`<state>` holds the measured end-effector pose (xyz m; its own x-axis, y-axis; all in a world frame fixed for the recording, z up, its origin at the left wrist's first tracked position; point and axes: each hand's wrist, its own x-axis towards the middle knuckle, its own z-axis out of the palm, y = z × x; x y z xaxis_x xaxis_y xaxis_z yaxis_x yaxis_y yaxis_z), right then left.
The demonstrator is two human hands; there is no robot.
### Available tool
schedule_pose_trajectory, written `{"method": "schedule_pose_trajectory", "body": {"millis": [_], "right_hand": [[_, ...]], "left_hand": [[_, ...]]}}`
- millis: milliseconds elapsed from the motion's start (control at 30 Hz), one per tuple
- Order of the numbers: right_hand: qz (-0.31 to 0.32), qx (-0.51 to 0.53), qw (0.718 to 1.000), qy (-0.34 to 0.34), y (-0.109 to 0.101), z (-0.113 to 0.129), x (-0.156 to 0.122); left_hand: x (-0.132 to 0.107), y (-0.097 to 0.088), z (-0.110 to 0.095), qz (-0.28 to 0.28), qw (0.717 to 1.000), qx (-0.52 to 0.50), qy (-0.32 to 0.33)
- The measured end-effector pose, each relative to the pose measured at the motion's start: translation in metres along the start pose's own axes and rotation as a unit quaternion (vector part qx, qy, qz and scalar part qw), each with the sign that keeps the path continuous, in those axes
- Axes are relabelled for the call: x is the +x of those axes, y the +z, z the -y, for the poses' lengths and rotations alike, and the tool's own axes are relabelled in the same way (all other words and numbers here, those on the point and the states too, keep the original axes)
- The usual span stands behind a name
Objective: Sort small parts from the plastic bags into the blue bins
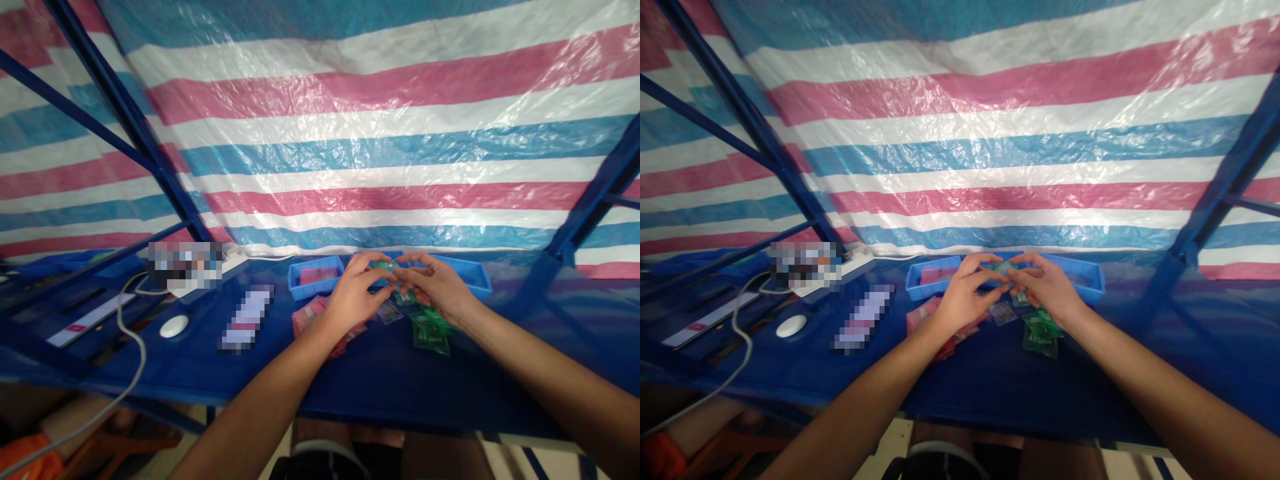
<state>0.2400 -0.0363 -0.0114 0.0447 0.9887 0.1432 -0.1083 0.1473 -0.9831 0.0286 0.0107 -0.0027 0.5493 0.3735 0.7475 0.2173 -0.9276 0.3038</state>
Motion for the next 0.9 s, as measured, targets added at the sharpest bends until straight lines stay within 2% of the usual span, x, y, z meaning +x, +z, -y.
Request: {"method": "schedule_pose_trajectory", "body": {"millis": [133,367,467,533,600,667,767,833,900], "right_hand": [[0.028,-0.013,1.0,0.004,0.002,0.002,-0.001],[0.07,-0.06,0.996,-0.019,0.004,0.006,-0.004],[0.044,-0.078,0.995,-0.038,0.001,0.002,-0.001],[0.003,-0.108,0.992,-0.07,-0.006,0.002,0.003],[-0.051,-0.176,0.976,-0.115,-0.015,0.004,0.005],[-0.111,-0.288,0.937,-0.165,-0.026,0.01,0.007],[-0.182,-0.497,0.821,-0.212,-0.041,0.018,0.008],[-0.181,-0.599,0.759,-0.18,-0.048,0.02,0.009],[-0.156,-0.655,0.729,-0.126,-0.051,0.019,0.01]], "left_hand": [[0.002,-0.002,0.0,-0.014,1.0,-0.023,-0.011],[0.001,-0.001,-0.002,-0.055,0.99,-0.05,-0.121],[0.001,0.001,0.001,-0.05,0.988,-0.054,-0.137],[0.0,0.002,0.003,-0.05,0.989,-0.046,-0.131],[0.0,0.002,0.005,-0.037,0.991,-0.031,-0.122],[0.0,0.003,0.006,0.0,0.994,-0.018,-0.112],[-0.002,0.003,0.003,0.086,0.993,-0.022,-0.073],[-0.006,0.004,0.0,0.141,0.989,-0.036,-0.032],[-0.01,0.006,-0.002,0.192,0.981,-0.04,0.0]]}}
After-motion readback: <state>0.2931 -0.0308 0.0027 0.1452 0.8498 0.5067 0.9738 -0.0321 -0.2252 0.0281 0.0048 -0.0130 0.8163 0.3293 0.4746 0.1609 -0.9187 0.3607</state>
